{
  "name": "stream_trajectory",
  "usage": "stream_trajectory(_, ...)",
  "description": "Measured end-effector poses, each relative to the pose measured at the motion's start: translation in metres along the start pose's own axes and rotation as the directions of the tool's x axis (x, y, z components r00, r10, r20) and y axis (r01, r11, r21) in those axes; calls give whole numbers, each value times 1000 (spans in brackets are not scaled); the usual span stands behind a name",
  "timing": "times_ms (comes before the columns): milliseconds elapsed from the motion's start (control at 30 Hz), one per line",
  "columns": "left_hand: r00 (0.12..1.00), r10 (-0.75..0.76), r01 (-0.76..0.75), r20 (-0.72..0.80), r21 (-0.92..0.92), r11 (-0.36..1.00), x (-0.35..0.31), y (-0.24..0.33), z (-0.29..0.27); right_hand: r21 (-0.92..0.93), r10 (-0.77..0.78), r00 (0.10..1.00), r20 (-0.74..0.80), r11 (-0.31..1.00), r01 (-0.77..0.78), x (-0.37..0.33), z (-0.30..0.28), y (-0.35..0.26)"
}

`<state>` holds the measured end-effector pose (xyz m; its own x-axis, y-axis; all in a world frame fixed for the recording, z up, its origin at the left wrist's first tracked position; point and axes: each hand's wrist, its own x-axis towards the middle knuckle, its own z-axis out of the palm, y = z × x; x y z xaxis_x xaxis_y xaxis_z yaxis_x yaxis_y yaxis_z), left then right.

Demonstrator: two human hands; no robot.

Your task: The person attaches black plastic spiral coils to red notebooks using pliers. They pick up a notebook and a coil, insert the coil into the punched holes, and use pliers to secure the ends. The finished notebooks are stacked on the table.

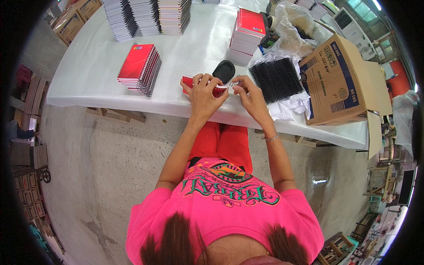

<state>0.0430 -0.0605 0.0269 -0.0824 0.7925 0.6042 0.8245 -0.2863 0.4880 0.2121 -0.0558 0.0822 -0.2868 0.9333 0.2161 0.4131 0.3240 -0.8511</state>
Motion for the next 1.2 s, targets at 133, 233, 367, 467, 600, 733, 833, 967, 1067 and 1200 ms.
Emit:
stream_trajectory(133,1000,1,-1,-18,10,1000,0,0,0,-20,-85,996,-8,996,85,3,2,14)
stream_trajectory(233,1000,4,-4,-17,8,1000,0,-2,-1,-81,-122,992,34,989,124,3,4,18)
stream_trajectory(367,999,28,-28,-22,30,999,-2,-3,-1,-61,-131,990,42,989,134,3,4,17)
stream_trajectory(467,999,34,-33,-21,47,998,-2,-1,-1,-27,-145,989,36,989,146,3,5,18)
stream_trajectory(600,1000,28,-28,11,25,999,-1,-4,-3,-1,-125,991,36,992,125,2,6,19)
stream_trajectory(733,998,20,-22,57,31,999,-1,-5,-5,35,-67,997,26,997,66,0,8,20)
stream_trajectory(833,996,26,-31,80,57,998,0,-5,-6,47,-104,994,-18,993,105,1,11,23)
stream_trajectory(967,994,46,-59,95,137,989,1,-5,-8,-106,-192,981,-14,976,189,4,12,26)
stream_trajectory(1067,997,41,-53,67,191,980,-2,-8,-3,-128,-171,983,-59,978,163,5,14,9)
stream_trajectory(1200,995,54,-68,83,183,981,0,-4,-4,-163,-217,976,-16,964,212,10,10,11)
